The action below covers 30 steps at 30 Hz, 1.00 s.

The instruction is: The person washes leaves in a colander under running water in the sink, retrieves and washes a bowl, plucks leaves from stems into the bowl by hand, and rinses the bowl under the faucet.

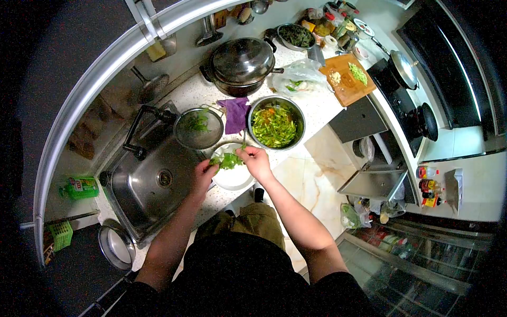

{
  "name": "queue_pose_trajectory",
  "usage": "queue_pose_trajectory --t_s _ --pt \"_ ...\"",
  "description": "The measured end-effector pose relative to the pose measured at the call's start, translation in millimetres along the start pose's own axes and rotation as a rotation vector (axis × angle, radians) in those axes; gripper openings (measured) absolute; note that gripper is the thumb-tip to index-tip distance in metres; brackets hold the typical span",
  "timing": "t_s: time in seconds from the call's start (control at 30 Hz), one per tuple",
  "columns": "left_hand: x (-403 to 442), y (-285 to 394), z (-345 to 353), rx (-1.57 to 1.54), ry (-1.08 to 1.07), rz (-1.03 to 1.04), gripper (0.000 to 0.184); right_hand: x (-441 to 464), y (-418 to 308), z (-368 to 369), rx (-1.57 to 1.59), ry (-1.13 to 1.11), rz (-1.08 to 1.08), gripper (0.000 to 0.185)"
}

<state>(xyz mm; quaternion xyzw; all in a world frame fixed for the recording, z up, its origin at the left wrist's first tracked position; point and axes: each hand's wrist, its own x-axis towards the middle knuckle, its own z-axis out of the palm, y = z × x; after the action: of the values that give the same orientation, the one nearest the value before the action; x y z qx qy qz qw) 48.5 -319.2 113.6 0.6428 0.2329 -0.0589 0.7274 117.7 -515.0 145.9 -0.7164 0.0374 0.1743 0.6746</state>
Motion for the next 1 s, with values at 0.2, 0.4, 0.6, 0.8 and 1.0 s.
queue_pose_trajectory --t_s 0.2,0.4,0.6,0.8,1.0 --pt "3 -9 -3 0.323 -0.023 0.281 0.014 -7 -36 -1 0.222 -0.028 0.048 0.022" --pt "-17 25 -1 0.952 -0.163 0.407 0.015 -8 -71 -4 0.355 -0.068 0.087 0.021" --pt "-10 33 5 0.767 0.065 0.725 0.035 -12 -109 -4 0.706 -0.221 0.131 0.017" --pt "-36 120 8 -0.478 -0.397 -0.106 0.035 -14 -128 3 0.937 -0.342 0.194 0.02" --pt "-59 174 5 -0.254 -0.207 0.129 0.024 -37 -156 4 0.87 -0.365 0.141 0.03"
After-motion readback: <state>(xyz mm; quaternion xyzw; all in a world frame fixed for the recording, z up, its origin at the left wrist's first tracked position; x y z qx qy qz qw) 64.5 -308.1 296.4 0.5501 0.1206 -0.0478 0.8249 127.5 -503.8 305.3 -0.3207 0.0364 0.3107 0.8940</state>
